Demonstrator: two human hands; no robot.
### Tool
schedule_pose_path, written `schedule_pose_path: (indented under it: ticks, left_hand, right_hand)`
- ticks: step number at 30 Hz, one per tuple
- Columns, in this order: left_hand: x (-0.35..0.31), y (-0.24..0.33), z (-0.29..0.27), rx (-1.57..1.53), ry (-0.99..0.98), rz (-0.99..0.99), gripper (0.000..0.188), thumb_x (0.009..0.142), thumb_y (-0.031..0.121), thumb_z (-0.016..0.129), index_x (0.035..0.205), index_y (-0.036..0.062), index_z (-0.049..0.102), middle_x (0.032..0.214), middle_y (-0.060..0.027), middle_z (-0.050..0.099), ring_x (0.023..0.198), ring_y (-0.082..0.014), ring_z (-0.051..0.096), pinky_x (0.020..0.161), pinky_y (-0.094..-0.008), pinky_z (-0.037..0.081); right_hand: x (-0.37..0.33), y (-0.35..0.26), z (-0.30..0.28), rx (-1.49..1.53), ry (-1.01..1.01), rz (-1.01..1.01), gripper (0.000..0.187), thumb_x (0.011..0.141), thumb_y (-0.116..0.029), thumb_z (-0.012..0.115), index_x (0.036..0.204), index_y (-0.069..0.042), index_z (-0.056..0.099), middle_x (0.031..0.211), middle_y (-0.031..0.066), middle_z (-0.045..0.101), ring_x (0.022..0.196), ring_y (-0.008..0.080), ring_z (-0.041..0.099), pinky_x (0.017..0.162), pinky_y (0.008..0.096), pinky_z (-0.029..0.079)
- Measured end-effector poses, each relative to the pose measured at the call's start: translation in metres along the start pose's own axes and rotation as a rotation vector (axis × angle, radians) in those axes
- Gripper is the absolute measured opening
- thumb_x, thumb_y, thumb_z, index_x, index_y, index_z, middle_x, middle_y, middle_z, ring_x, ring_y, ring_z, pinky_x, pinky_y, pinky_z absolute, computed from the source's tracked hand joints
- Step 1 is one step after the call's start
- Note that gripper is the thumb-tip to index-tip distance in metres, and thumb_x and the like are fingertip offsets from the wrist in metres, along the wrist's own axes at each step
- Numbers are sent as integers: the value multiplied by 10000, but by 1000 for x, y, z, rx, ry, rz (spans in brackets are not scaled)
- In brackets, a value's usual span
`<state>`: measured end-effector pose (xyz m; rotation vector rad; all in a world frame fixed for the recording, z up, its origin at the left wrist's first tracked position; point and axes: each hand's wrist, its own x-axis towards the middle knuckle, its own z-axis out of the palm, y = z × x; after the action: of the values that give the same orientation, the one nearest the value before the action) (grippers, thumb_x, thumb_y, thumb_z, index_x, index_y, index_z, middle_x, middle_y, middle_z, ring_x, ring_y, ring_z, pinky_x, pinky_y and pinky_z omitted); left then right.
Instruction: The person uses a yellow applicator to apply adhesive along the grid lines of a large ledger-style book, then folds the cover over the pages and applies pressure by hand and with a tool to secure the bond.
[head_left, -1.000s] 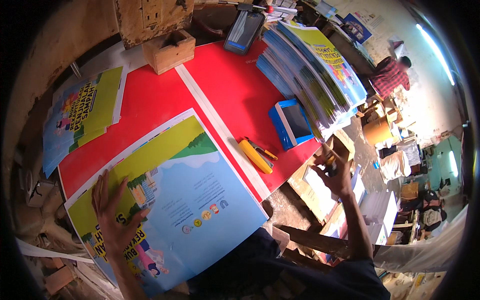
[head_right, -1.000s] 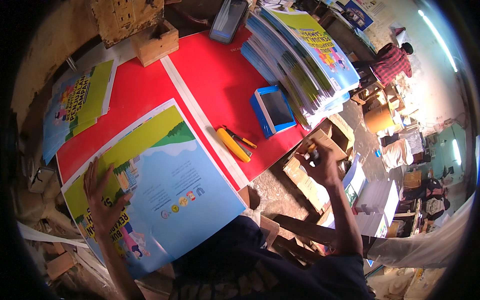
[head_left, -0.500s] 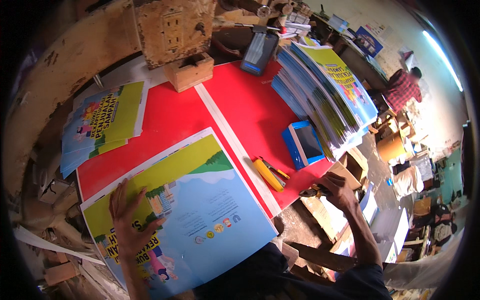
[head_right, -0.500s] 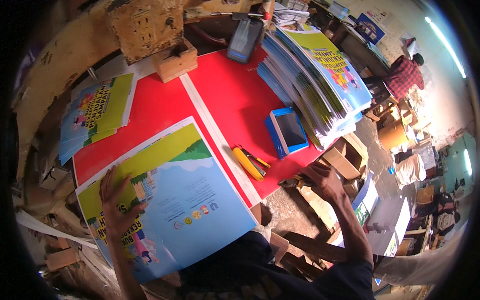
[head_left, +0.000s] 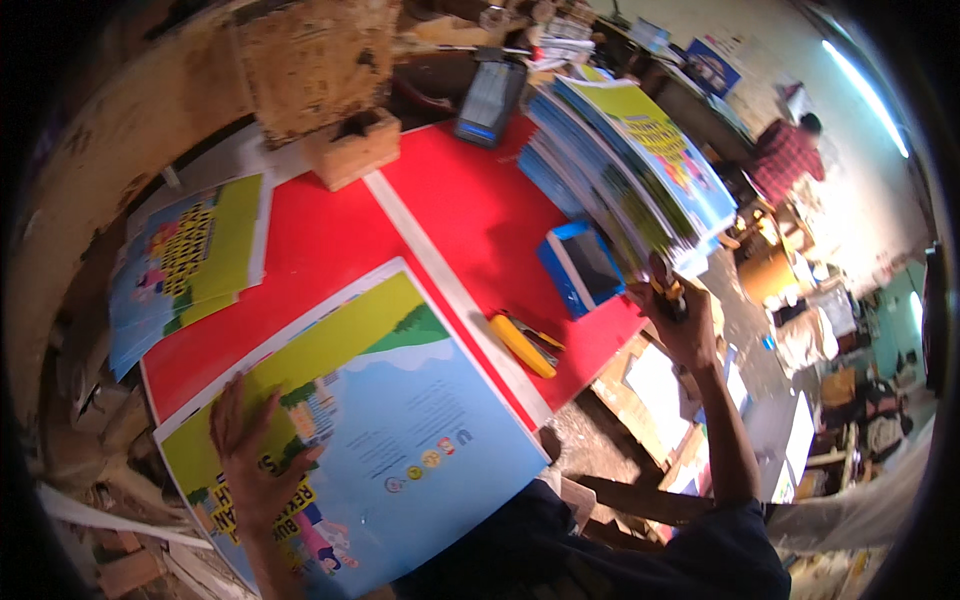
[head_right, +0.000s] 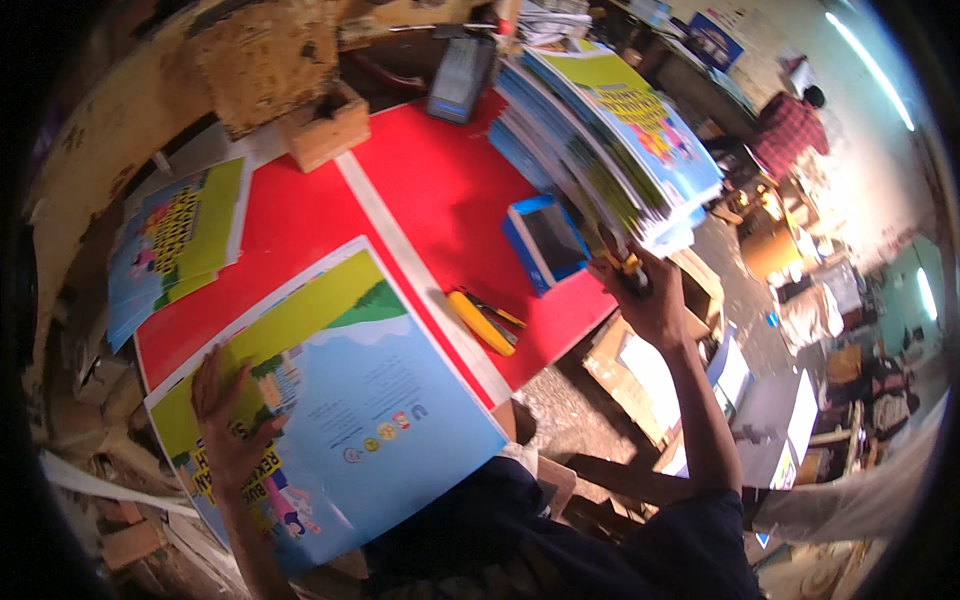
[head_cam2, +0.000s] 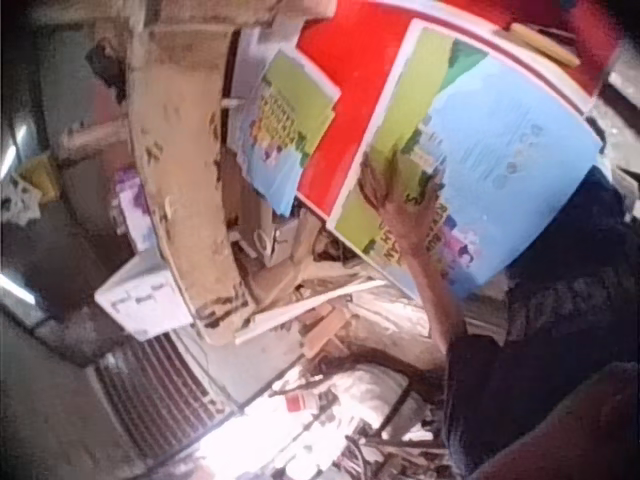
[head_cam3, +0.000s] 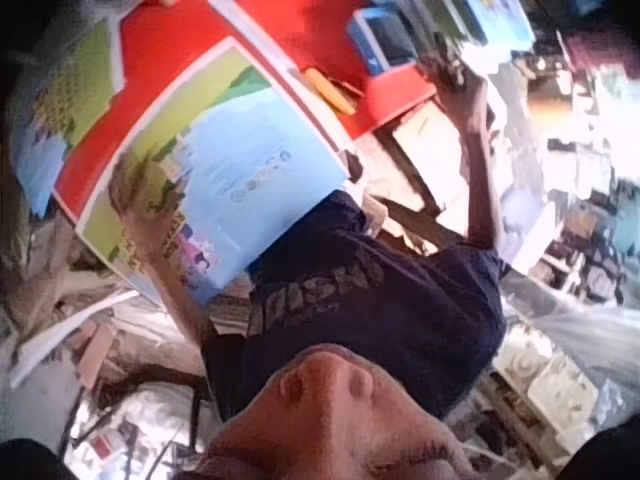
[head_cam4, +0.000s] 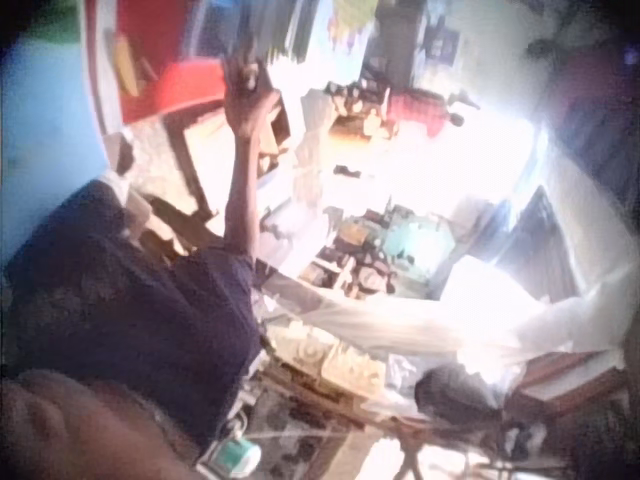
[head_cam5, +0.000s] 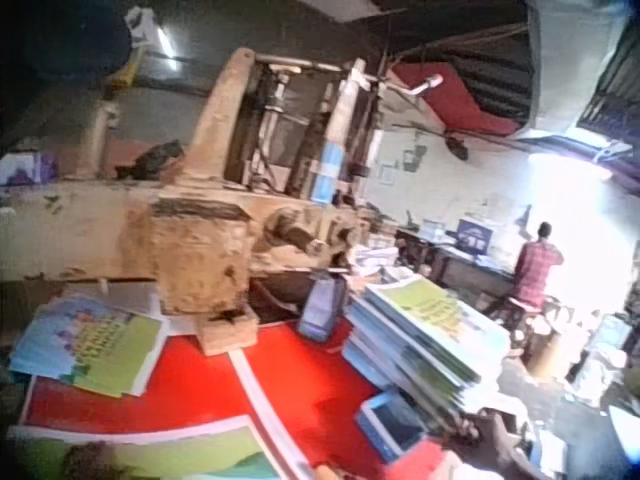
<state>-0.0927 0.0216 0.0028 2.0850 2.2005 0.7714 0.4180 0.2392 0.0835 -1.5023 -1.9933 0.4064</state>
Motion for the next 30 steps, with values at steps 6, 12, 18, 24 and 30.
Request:
schedule_pose_path:
  ticks: [6,12,18,24,30]
  left_hand:
    - [-1,-2,0,22,-28,-24,835,704,459,903,1421,108,654,1639,-208,409,1516,-428,352,1243,-614,221]
    - [0,-1,0,-15,-9,-21,833,705,469,900,1417,110,659,1624,-220,426,1509,-434,363,1248,-591,220]
    - [4,1,4,-39,-6,-13,804,676,447,912,1370,103,694,1608,-229,448,1509,-405,385,1254,-590,211]
    - [-7,-5,1,11,0,-45,817,679,451,909,1394,127,685,1618,-229,436,1522,-395,371,1260,-599,207]
    - [0,-1,6,-5,-4,-8,832,673,458,917,1402,133,680,1625,-229,424,1529,-398,359,1263,-603,198]
  right_hand:
    - [-32,24,-12,-186,-293,-187,241,886,-114,819,1102,-35,749,990,114,766,873,239,749,770,362,583]
    - [-66,69,13,-195,-313,-321,424,766,-8,786,1181,-79,731,1078,134,765,1033,340,743,873,422,603]
    - [-49,31,-12,-204,-357,-396,380,720,18,786,1090,-51,737,984,118,761,954,349,744,806,429,595]
    - [21,-43,3,-152,0,-185,239,908,-123,799,1090,12,724,813,157,694,692,218,643,674,379,535]
    - [53,-14,5,-240,-28,-330,317,863,-168,833,1091,9,701,786,136,660,685,246,608,660,399,508]
